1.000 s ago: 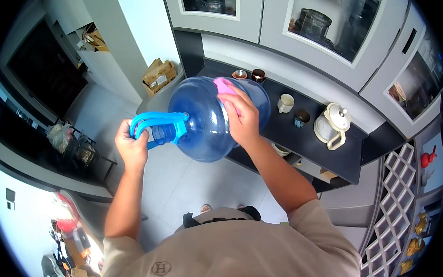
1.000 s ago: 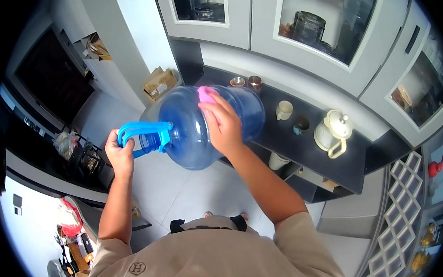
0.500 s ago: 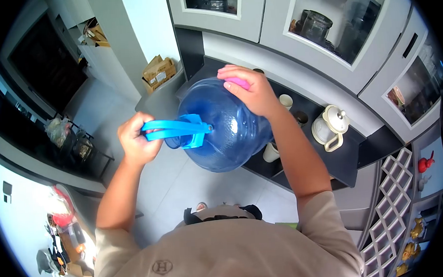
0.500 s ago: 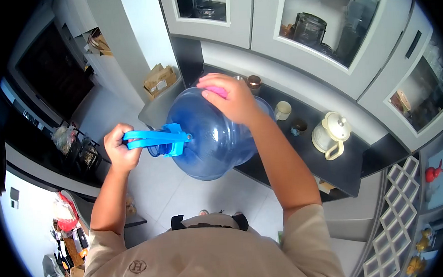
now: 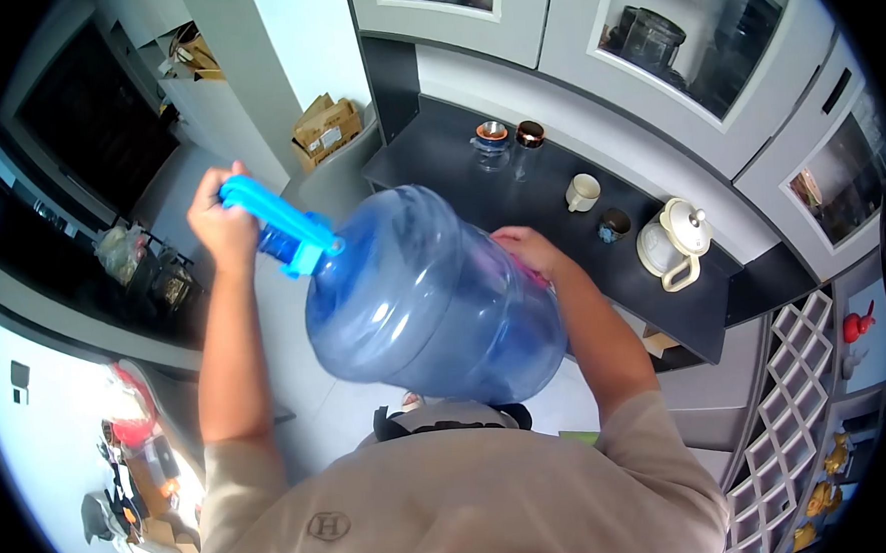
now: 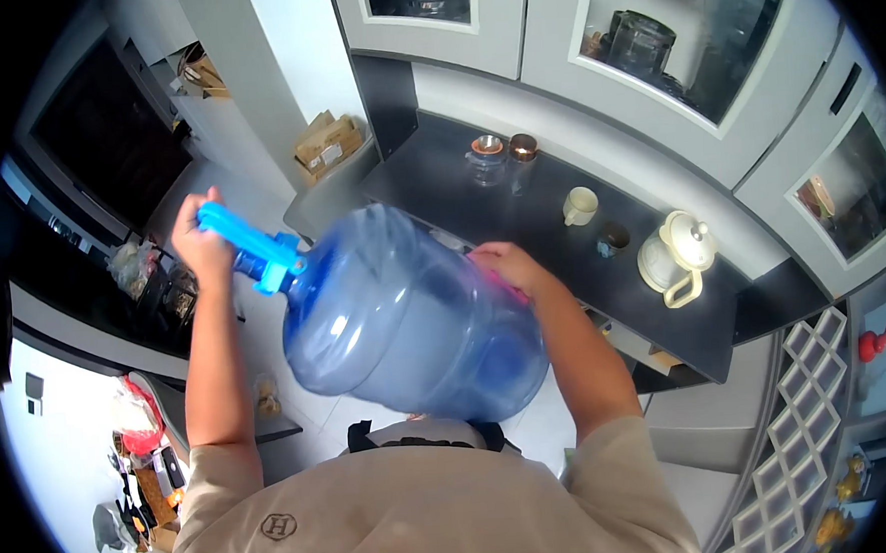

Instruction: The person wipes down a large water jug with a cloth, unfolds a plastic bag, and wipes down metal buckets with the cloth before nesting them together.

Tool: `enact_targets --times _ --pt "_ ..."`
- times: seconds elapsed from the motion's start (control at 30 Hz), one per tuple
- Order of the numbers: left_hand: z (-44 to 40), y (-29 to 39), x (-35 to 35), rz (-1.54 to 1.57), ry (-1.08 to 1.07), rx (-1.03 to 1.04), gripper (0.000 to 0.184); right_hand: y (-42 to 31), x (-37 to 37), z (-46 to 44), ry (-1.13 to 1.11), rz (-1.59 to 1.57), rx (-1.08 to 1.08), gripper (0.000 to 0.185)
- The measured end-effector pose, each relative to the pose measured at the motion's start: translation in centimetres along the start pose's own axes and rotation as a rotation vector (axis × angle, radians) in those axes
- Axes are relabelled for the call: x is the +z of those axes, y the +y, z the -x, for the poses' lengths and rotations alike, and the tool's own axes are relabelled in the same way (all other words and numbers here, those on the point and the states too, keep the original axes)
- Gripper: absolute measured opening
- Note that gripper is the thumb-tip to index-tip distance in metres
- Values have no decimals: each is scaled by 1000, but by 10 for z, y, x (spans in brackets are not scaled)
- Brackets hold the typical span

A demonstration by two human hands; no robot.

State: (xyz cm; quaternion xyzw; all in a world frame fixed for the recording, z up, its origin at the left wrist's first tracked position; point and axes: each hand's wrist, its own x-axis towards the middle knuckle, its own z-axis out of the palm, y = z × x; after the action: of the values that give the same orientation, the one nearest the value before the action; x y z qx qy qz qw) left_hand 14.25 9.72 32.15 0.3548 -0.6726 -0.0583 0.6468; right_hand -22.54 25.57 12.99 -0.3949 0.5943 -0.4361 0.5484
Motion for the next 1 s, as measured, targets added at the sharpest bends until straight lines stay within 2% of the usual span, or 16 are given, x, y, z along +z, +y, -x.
enact_targets --times 0.1,0.2,0.3,0.4,0.43,0.5,0.6,0.67,0.73,0.77,0.87,0.9,1.0 --pt "0 0 19 -112 -27 5 29 -39 8 -5 31 120 -82 21" --pt "2 18 36 -154 -40 25 27 -87 43 6 188 -286 -361 22" --pt "0 20 40 -185 -20 24 27 -123 74 31 399 121 -784 21" --pt "-12 17 39 -222 2 19 26 -95 73 37 685 477 -987 23" --pt "-19 17 37 -259 0 2 25 -71 66 34 733 602 -960 22" --pt "-31 4 33 -387 -53 -14 20 -19 52 20 680 362 -696 20" --pt "-36 1 38 -417 -227 -219 16 -35 62 28 652 2 -382 21" --pt "-36 5 43 -264 -326 -319 15 -45 63 25 733 23 -474 22" --pt "-39 6 48 -60 -409 -378 17 -49 54 10 882 320 -837 24" --pt "-42 10 50 11 -478 -453 18 -51 47 10 934 349 -816 26" --pt "-55 50 51 236 -666 -633 20 -70 31 10 965 118 -809 26" --pt "-56 60 57 322 -723 -659 20 -64 14 1 1085 379 -820 27" --pt "-58 90 81 580 -832 -804 15 -78 3 0 1032 145 -830 28"
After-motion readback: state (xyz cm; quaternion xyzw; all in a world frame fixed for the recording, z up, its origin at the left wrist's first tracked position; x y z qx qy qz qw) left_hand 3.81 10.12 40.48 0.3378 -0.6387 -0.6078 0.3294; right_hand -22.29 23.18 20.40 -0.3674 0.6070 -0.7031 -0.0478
